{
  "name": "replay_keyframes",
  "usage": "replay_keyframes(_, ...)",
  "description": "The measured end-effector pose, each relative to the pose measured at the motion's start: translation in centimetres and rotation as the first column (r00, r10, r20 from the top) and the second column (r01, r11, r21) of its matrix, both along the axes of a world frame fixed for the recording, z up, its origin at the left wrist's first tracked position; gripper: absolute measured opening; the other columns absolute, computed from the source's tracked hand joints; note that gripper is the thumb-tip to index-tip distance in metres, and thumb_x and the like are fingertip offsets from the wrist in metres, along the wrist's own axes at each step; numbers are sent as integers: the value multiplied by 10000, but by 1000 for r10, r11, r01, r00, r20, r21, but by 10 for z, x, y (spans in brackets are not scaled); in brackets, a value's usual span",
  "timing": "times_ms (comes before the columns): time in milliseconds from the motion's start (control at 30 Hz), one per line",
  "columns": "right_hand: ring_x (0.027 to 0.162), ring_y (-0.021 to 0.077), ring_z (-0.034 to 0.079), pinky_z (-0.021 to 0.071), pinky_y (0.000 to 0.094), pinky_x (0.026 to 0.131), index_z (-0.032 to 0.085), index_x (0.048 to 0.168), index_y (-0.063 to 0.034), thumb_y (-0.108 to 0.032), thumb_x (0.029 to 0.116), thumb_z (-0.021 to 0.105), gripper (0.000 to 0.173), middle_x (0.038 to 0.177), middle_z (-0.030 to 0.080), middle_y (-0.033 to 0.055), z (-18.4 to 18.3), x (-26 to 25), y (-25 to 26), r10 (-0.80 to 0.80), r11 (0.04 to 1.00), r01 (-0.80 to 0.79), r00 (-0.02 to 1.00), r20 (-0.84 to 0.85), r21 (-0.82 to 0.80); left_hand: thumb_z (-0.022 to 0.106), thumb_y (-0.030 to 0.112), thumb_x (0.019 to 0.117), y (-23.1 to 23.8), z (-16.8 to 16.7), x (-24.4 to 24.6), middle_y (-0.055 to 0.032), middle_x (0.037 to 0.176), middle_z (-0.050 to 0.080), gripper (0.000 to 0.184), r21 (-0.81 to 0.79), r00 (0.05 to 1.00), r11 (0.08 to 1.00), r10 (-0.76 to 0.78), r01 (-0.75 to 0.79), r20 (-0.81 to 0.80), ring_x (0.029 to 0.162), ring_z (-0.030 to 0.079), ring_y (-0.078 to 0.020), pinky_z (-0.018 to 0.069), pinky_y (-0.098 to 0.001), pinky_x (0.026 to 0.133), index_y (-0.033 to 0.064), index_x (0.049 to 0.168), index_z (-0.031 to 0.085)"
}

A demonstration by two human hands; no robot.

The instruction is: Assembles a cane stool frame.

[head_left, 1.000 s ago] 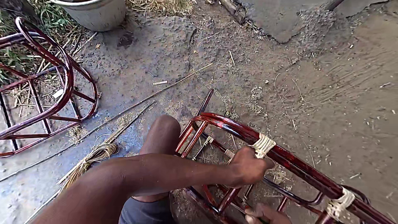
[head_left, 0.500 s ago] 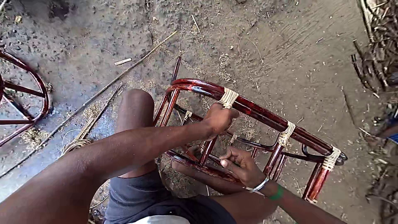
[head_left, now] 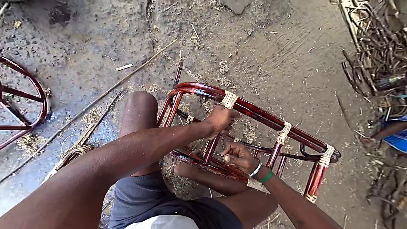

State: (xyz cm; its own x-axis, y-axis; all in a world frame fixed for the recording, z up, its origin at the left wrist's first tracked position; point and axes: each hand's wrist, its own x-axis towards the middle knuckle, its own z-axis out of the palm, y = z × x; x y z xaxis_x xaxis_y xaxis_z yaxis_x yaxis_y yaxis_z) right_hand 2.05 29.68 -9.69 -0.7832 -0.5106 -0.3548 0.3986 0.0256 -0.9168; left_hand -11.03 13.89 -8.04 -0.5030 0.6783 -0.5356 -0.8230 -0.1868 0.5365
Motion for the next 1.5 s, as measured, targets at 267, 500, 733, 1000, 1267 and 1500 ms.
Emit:
replay_keyframes(267,492,17,458,385,198,487,628,908,-135,-161,948,622,48,601,539,-57,65,10,-40,-77,852,111,993,-87,512,478,140,1040,-2,-3,-1,82,495,271,364,-15,999,1000,15,-16,-44,363,218,-29,199,-179,350,178,693,374)
replay_keyframes(500,509,25,471,411,213,508,645,1009,-25,-128,930,623,132,627,547,-28,44,4,-26,19,886,43,992,-129,461,443,192,1072,-6,-6,1,86,485,261,402,-4,995,1000,-22,21,-99,361,218,-32,218,-187,353,187,679,357)
replay_keyframes(733,436,-52,379,302,157,428,593,653,-145,-256,932,613,301,507,440,-136,-25,-10,-15,32,980,27,957,-289,198,430,238,1087,-4,-13,-3,91,484,271,439,-23,992,999,-33,31,-122,352,224,-24,220,-178,343,191,659,349)
replay_keyframes(1000,659,189,576,487,439,653,690,765,-18,-226,1012,622,330,687,602,70,63,32,29,140,654,169,931,-338,737,566,334,1045,-116,-10,36,-128,1082,703,424,-444,444,890,-358,-104,-822,865,704,-224,602,-446,781,39,1349,571)
replay_keyframes(1267,429,-4,381,349,164,411,645,808,-197,-343,1032,555,282,580,496,-110,9,128,1,-763,332,943,254,-595,-22,722,175,937,-138,-38,79,-17,1045,764,241,-371,56,895,-370,-247,-928,821,711,-72,610,-287,751,104,1162,769)
replay_keyframes(1500,396,34,390,366,207,394,636,764,-151,-293,1023,549,309,510,441,-86,-44,152,-59,-911,26,998,2,-413,-53,611,74,949,-128,-39,60,-90,987,730,166,-359,-298,896,-428,-261,-853,815,729,-179,627,-368,738,48,1053,737)
